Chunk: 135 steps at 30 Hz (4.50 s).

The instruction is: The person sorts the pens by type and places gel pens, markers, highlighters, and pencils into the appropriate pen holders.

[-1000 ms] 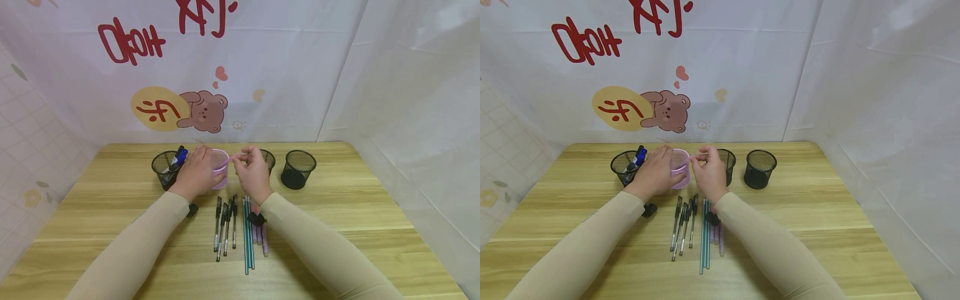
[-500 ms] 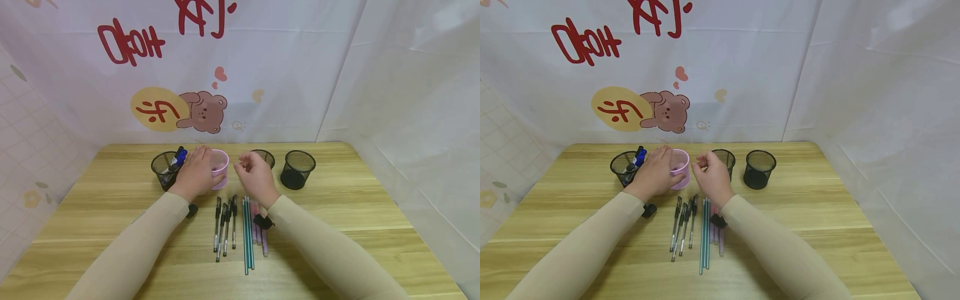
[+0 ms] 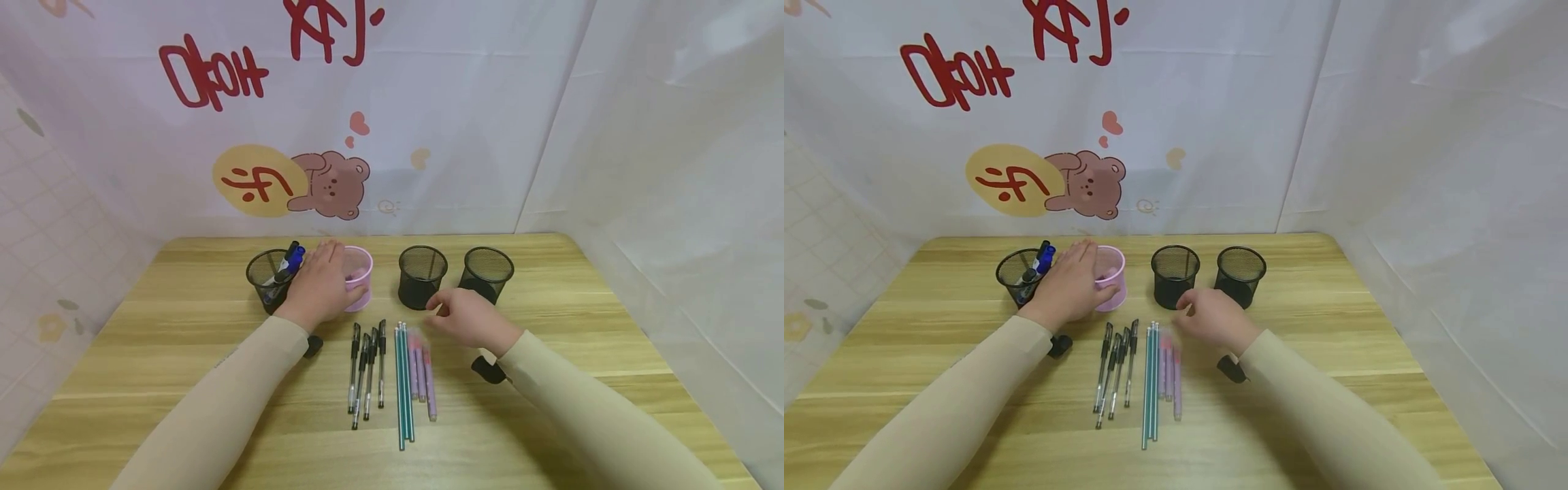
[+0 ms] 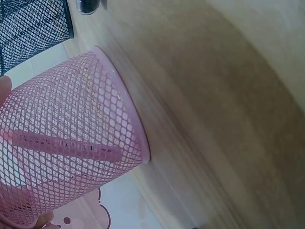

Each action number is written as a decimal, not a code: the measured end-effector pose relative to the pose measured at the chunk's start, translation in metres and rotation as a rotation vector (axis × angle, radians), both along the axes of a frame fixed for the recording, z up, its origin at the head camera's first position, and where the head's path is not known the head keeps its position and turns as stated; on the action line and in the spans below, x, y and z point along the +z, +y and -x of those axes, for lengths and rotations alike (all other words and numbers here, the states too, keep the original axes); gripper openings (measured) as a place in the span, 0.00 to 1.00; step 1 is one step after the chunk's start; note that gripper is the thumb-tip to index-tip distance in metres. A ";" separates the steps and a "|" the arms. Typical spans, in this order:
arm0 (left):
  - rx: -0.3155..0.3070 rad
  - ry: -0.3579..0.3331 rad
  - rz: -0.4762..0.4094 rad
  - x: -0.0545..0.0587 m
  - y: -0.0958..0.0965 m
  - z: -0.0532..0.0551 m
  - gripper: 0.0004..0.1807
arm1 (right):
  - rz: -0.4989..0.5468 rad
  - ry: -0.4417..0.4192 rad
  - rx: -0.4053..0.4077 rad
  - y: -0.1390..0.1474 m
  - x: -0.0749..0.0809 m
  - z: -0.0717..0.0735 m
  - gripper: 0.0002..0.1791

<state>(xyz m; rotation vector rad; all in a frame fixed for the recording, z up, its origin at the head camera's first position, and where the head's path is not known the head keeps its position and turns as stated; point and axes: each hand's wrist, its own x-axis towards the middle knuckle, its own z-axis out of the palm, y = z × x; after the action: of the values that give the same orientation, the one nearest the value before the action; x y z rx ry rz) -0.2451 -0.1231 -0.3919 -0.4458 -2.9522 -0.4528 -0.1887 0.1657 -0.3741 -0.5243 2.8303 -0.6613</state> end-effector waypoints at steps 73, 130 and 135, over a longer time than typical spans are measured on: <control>-0.011 -0.005 -0.033 -0.003 -0.001 0.002 0.54 | -0.060 -0.246 -0.051 -0.012 -0.028 -0.016 0.11; -0.002 0.011 -0.041 -0.005 -0.001 0.001 0.52 | 0.372 0.081 -0.064 -0.006 0.001 -0.005 0.13; -0.003 0.014 -0.051 -0.004 -0.001 0.000 0.52 | 0.434 0.107 -0.069 -0.011 0.005 -0.004 0.13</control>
<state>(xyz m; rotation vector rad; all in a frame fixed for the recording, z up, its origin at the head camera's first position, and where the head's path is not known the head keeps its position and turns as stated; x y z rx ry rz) -0.2449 -0.1238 -0.3964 -0.4453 -2.9197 -0.5224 -0.1847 0.1548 -0.3695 -0.5407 2.8131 -1.3114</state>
